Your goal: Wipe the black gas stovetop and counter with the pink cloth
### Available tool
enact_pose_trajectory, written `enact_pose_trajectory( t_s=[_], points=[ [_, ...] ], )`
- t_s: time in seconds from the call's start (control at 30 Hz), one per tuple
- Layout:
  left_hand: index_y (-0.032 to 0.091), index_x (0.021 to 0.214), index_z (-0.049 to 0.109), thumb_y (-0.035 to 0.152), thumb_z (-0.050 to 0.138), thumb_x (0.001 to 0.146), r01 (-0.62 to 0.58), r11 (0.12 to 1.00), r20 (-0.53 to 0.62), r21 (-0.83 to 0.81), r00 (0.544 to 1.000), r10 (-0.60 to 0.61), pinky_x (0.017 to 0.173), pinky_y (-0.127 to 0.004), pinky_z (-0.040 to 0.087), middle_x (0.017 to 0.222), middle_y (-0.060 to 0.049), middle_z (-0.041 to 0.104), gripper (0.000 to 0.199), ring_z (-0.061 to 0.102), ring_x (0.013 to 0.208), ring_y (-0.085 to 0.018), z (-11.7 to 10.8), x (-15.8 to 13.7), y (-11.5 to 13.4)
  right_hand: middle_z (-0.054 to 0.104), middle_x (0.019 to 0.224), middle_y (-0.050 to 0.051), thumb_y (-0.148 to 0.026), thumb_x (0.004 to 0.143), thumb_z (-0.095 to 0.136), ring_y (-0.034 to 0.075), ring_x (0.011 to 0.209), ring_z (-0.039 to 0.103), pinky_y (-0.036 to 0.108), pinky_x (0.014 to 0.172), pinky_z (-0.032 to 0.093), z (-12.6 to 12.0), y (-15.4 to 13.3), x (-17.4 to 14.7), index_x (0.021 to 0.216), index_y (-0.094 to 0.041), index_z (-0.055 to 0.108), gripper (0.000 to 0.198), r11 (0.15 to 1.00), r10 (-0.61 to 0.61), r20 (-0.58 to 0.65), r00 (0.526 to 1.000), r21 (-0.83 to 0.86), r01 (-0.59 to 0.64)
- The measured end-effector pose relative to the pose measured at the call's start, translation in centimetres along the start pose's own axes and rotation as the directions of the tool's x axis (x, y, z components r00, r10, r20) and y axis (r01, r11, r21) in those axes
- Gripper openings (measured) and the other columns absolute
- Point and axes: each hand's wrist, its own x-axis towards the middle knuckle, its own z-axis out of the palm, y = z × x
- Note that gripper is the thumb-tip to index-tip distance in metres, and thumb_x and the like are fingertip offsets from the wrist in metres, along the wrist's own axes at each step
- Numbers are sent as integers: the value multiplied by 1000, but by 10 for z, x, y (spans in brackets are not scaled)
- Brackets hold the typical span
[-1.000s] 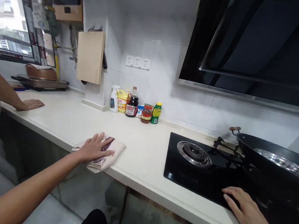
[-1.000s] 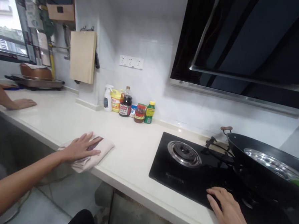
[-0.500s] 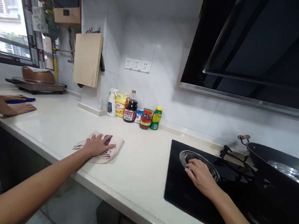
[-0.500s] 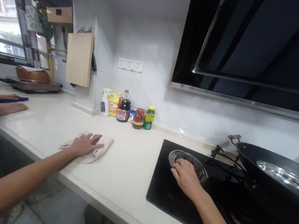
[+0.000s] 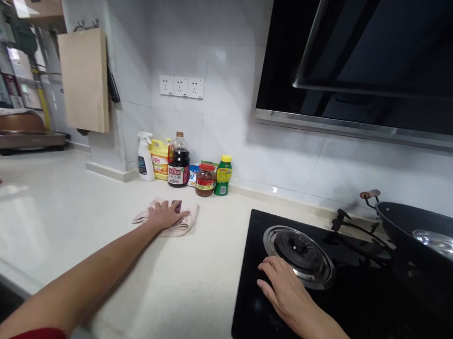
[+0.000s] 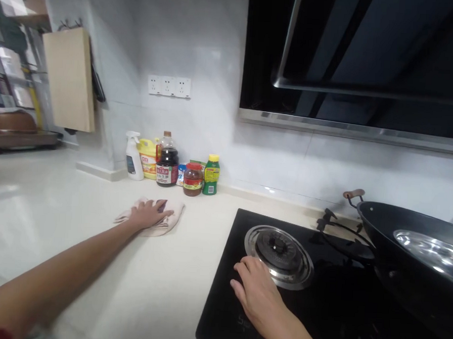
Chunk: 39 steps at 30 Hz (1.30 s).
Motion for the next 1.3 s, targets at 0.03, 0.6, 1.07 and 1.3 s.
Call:
enact_pose_trajectory(
  t_s=[0.03,0.6,1.07,1.3],
  points=[
    [31,153,40,88,31,79,-4,1000,2,-4,1000,4,105,-64,28,151,-20,46,94,38,137,-50,3,9,15,62,112,8,-30,97,54,24,101,60,45,90,52,0,-1,0,113,-25,62,19,1000,7,-11,1000,3,-7],
    [33,153,39,77,26,89,-332,943,33,-33,942,333,106,-58,29,153,-16,45,79,36,139,-45,40,70,237,63,113,7,-23,88,66,27,105,58,48,93,50,2,-5,6,110,-23,63,22,994,96,32,995,-57,-94],
    [35,155,34,62,31,98,-544,839,55,-13,837,544,109,-58,31,159,-11,39,63,36,141,-39,25,-33,195,65,103,4,-27,101,48,21,106,57,52,111,28,-17,2,13,95,-23,67,20,995,102,-78,992,18,-101],
    [37,156,34,60,39,99,-648,761,81,-21,758,647,114,-59,29,162,-10,35,62,34,145,-39,-5,-160,126,65,98,4,-31,103,44,21,98,56,43,97,36,-20,12,7,86,-21,66,29,983,185,-52,981,22,-185]
  ],
)
